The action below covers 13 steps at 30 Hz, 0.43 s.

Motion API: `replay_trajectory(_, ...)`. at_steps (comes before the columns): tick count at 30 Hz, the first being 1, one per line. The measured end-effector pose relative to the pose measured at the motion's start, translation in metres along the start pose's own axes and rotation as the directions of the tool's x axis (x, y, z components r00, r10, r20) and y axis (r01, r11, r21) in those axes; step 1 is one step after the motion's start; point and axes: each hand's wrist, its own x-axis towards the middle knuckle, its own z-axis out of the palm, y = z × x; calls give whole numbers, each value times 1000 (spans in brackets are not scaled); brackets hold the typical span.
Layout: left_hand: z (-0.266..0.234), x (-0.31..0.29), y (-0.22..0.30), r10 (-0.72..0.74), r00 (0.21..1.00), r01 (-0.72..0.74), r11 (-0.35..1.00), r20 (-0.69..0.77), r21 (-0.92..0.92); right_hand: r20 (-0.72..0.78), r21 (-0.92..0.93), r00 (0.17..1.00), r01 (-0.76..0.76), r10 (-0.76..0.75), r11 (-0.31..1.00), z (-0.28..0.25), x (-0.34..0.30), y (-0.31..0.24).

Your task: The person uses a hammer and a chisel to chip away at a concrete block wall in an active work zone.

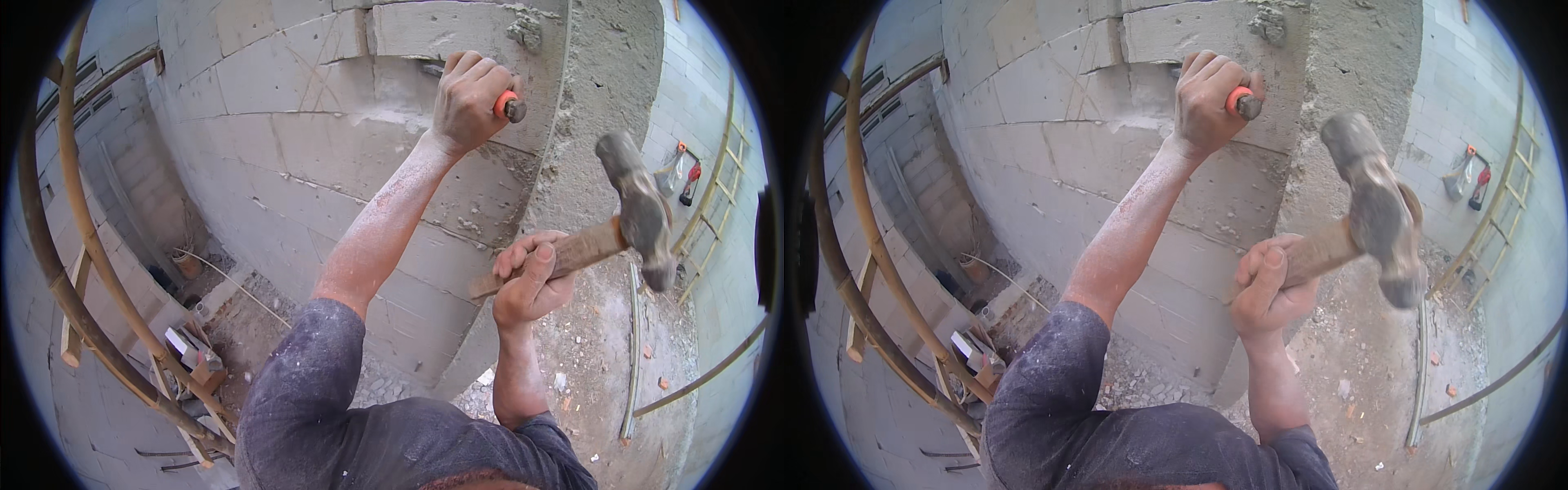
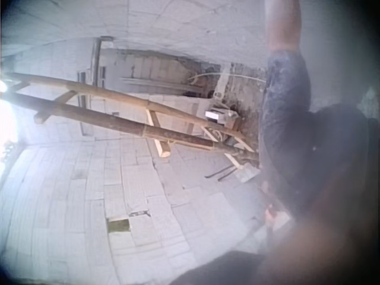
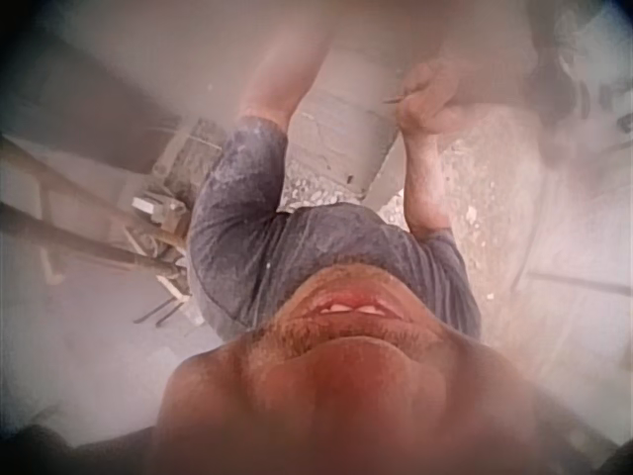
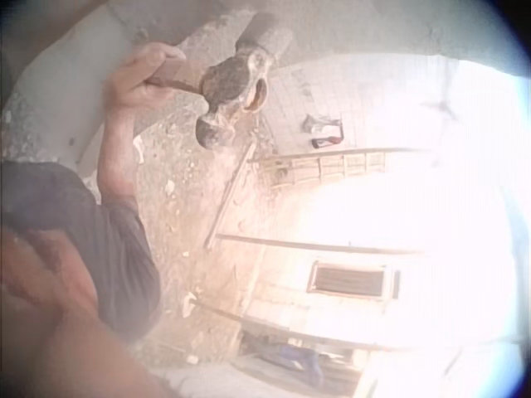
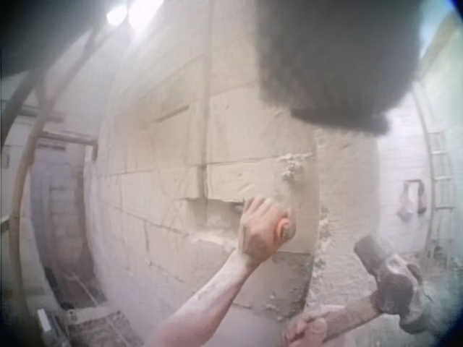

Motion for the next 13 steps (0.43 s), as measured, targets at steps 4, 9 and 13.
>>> replay_trajectory(4,-2,-5,-11,-13,1000,14,1000,-19,23,144,-378,958,-177,247,909,13,17,9)
replay_trajectory(9,-21,-14,-9,-65,998,65,998,-8,21,108,-219,981,-133,159,967,11,-15,-1)
replay_trajectory(13,-35,-16,-22,-166,985,167,986,-36,20,98,-149,994,-23,38,989,6,-26,0)
